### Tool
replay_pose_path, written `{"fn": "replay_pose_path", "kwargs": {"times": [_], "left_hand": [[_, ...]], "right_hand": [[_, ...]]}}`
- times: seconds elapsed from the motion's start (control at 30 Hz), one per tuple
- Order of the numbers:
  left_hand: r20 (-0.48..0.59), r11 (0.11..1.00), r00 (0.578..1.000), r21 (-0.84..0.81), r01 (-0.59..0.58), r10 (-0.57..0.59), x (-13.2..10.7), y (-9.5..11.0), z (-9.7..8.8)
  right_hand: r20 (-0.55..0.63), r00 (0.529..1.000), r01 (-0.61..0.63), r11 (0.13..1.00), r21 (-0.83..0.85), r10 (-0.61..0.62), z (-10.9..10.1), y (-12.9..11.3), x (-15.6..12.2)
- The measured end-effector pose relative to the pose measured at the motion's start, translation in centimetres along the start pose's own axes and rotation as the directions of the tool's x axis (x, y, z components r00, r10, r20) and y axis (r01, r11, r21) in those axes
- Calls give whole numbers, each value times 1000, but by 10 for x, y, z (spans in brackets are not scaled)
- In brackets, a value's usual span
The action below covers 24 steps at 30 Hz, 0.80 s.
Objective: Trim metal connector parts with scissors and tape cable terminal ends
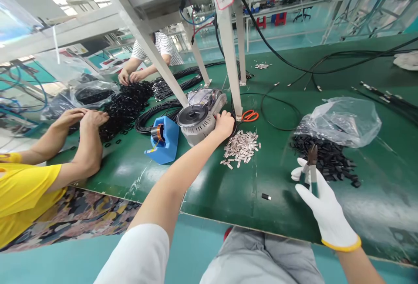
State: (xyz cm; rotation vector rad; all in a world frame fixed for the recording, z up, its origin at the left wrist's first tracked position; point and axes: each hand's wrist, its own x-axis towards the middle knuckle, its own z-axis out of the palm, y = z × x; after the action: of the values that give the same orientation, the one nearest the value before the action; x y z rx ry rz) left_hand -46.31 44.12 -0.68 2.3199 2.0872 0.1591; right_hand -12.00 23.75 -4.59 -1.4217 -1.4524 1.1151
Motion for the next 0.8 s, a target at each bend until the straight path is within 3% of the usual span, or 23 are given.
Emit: {"fn": "replay_pose_path", "kwargs": {"times": [0.17, 0.27, 0.37, 0.43, 0.53, 0.67, 0.7, 0.73, 0.8], "left_hand": [[35, 997, 998, 66, 44, -47, 11, 1, 22], [26, 994, 997, 78, 75, -78, 7, 6, 25], [11, 994, 997, 77, 75, -76, 1, 13, 15], [-13, 997, 999, 62, 50, -49, -3, 19, -3], [-98, 999, 995, 24, -29, 31, -6, 30, -50], [-289, 979, 938, -11, -204, 192, -5, 48, -148], [-352, 965, 904, -15, -263, 241, -2, 54, -176], [-462, 928, 827, -24, -372, 320, 1, 59, -204], [-627, 876, 684, -3, -481, 374, 16, 70, -256]], "right_hand": [[14, 1000, -8, 1000, -12, 8, -1, -1, 2], [25, 1000, -12, 1000, -4, 12, -2, -2, 1], [28, 1000, 14, 1000, -19, -14, -4, -1, 0], [33, 999, 28, 999, -26, -27, -6, 1, -1], [51, 998, 42, 998, -47, -40, -8, 6, -1], [45, 998, 57, 995, -78, -54, -8, 13, 2], [37, 997, 66, 994, -84, -63, -8, 15, 2], [27, 997, 76, 993, -93, -74, -8, 16, 3], [14, 995, 100, 988, -117, -99, -9, 20, 5]]}}
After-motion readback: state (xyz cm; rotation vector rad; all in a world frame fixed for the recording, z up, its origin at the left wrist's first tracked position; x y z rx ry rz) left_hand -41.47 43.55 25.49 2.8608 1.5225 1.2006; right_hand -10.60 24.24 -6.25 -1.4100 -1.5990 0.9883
